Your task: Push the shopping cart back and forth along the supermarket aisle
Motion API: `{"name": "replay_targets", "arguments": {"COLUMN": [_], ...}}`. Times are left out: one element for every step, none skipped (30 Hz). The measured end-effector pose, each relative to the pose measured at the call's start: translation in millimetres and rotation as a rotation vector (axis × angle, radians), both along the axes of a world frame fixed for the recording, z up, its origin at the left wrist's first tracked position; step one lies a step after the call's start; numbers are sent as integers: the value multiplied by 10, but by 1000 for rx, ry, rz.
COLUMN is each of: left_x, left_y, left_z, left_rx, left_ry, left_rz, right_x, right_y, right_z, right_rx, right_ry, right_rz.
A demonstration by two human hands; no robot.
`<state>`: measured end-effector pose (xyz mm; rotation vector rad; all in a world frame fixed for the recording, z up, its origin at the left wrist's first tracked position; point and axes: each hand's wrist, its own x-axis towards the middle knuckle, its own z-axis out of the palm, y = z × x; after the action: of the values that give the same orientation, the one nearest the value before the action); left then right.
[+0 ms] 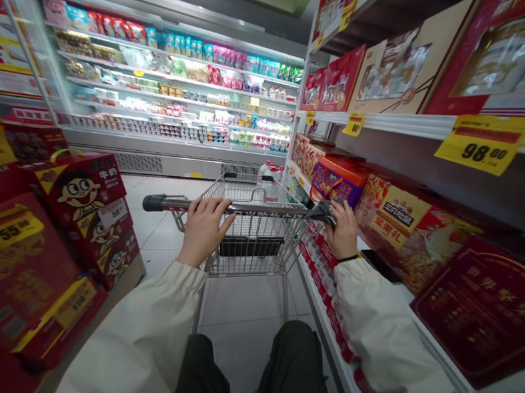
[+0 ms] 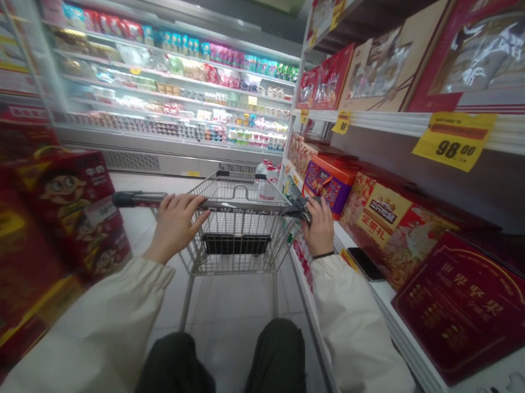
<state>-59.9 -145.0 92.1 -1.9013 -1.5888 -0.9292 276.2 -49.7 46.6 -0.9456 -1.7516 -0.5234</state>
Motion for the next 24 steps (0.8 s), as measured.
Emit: {"name": "replay_targets", "arguments": {"left_x": [30, 68, 108, 148, 182, 205, 213, 200, 166, 109, 33, -55, -147, -233, -304, -354, -380, -385, -372, -353, -335, -327, -335, -360], "left_y": [4, 6, 5, 1, -4, -11, -21, -33, -48, -66, -88, -112, -137, -162, -185, -205, -220, -230, -235, -236, -237, -240, -248, -263], "left_z": [-5, -9, -13, -15, -14, -11, -4, 5, 18, 31, 45, 56, 64, 68, 66, 61, 53, 43, 33, 25, 19, 16, 17, 20], "left_rx": [8, 13, 14, 12, 6, -2, -11, -22, -34, -39, -36, -24, 7, 25, 24, 12, 2, -6, -9, -6, -3, -4, -8, -17], "left_ry": [5, 8, 8, 7, 4, 2, 1, 5, 14, 22, 29, 31, 22, 18, 27, 43, 54, 61, 63, 60, 56, 56, 60, 69], "left_rz": [8, 14, 17, 17, 14, 7, -6, -27, -50, -65, -68, -55, -10, 25, 37, 42, 47, 53, 65, 80, 92, 96, 92, 82], "right_x": [-20, -77, -156, -242, -318, -367, -381, -357, -299, -217, -125, -40, 23, 54, 44, -5, -89, -197, -314, -427, -521, -585, -612, -603], "right_y": [3, 1, -9, -23, -39, -55, -66, -69, -62, -45, -19, 14, 48, 80, 106, 120, 121, 108, 80, 42, -1, -43, -78, -101], "right_z": [-13, -27, -41, -52, -57, -57, -51, -43, -34, -28, -27, -33, -46, -65, -88, -112, -134, -150, -158, -156, -146, -127, -102, -75], "right_rx": [7, 14, 21, 24, 22, 17, 10, 2, 3, 13, 30, 50, 70, 89, 103, 113, 122, 127, 126, 120, 112, 101, 91, 84], "right_ry": [35, 73, 109, 134, 138, 122, 93, 59, 36, 31, 44, 70, 104, 140, 174, 204, 229, 248, 256, 246, 220, 176, 122, 69], "right_rz": [-22, -46, -67, -78, -76, -61, -39, -19, -9, -17, -40, -73, -110, -142, -167, -184, -194, -201, -202, -198, -186, -165, -138, -112]}}
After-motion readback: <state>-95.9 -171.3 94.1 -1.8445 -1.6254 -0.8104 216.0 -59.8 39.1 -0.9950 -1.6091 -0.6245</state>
